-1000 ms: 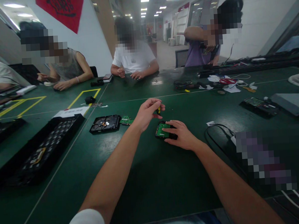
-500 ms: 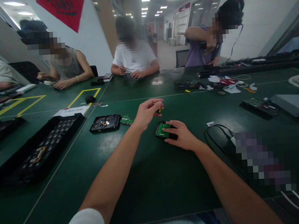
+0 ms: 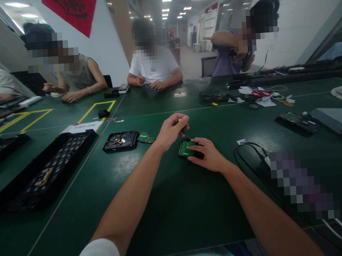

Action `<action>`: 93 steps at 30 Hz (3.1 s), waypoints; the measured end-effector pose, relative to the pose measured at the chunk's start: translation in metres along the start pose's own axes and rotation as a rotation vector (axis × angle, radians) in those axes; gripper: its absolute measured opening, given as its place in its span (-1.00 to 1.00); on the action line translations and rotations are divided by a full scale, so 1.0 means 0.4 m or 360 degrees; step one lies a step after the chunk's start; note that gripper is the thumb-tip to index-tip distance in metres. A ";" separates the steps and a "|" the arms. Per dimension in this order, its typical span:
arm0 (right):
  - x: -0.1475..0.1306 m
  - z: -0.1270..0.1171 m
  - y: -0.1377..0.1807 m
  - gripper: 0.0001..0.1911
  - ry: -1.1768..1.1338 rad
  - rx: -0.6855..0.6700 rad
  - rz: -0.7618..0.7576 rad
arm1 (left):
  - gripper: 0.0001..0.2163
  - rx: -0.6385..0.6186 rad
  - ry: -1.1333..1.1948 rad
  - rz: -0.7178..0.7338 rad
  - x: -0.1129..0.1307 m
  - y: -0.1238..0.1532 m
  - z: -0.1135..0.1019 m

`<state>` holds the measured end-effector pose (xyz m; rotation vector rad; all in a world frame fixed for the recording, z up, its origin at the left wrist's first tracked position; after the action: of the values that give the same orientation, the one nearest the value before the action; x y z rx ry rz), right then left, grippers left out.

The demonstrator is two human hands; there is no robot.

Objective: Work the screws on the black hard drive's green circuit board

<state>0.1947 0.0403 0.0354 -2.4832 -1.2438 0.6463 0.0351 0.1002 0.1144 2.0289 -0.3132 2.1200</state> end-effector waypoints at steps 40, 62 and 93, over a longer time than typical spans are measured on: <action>-0.011 0.003 -0.016 -0.65 0.0115 0.0038 0.0062 | -0.71 -0.0045 0.0093 0.0088 -0.003 -0.008 -0.016; -0.019 0.015 -0.031 -0.63 0.0245 -0.0179 0.0158 | -0.71 -0.0166 0.0355 -0.0088 -0.012 -0.011 -0.015; 0.005 0.026 -0.020 -0.60 0.0227 -0.0188 0.0167 | -0.73 -0.0071 0.0356 -0.0041 -0.014 -0.012 -0.028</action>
<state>0.1851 0.0471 0.0294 -2.6536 -1.1364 0.4223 0.0260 0.1078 0.1084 1.7403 -0.2945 2.2747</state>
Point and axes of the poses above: each hand's wrist, its own y-axis away from the middle knuckle, its own z-axis out of the palm, x = y × z, the point moved 7 cm from there along -y, towards the middle knuckle, and after that the axes turned 14 degrees about -z, right-handed, at the moved point
